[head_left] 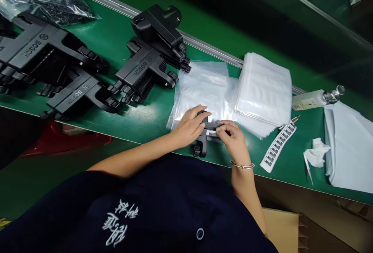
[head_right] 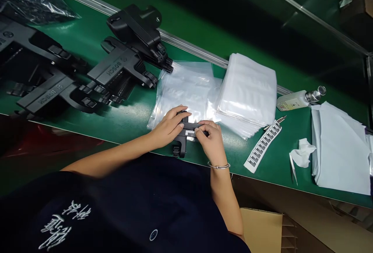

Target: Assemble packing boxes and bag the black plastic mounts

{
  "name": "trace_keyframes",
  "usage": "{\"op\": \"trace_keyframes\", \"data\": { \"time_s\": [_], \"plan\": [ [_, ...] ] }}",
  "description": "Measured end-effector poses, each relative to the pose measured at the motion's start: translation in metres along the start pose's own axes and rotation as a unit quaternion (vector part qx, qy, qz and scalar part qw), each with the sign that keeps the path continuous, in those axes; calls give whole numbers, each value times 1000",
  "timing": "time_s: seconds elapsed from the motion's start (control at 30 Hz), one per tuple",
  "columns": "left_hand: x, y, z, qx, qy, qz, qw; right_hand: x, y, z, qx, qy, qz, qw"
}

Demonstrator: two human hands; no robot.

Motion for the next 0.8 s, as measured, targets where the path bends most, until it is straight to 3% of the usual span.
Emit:
{"op": "trace_keyframes", "data": {
  "time_s": [0.5, 0.63, 0.73, 0.8],
  "plan": [
    [1, 1, 1, 0, 4, -3, 1000, 0, 0, -2, -8, -21, 1, 1000],
    [-4, -2, 3, 8, 27, 21, 999, 1, -1, -5, -18, -38, 7, 999],
    [-14, -8, 10, 75, 82, 23, 994, 4, -1, -6, -25, -45, 10, 999],
    [-18, -11, 14, 152, 124, -41, 980, 4, -1, -6, -31, -51, 12, 998]
  ]
}}
Point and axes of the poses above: each hand's wrist, its own y-axis towards the middle knuckle, its own x-axis out of the palm, z = x × y, the point moved 4 cm from there along y, towards the middle knuckle, and after that the axes turned 2 degrees about -z, right-handed, at the moved point
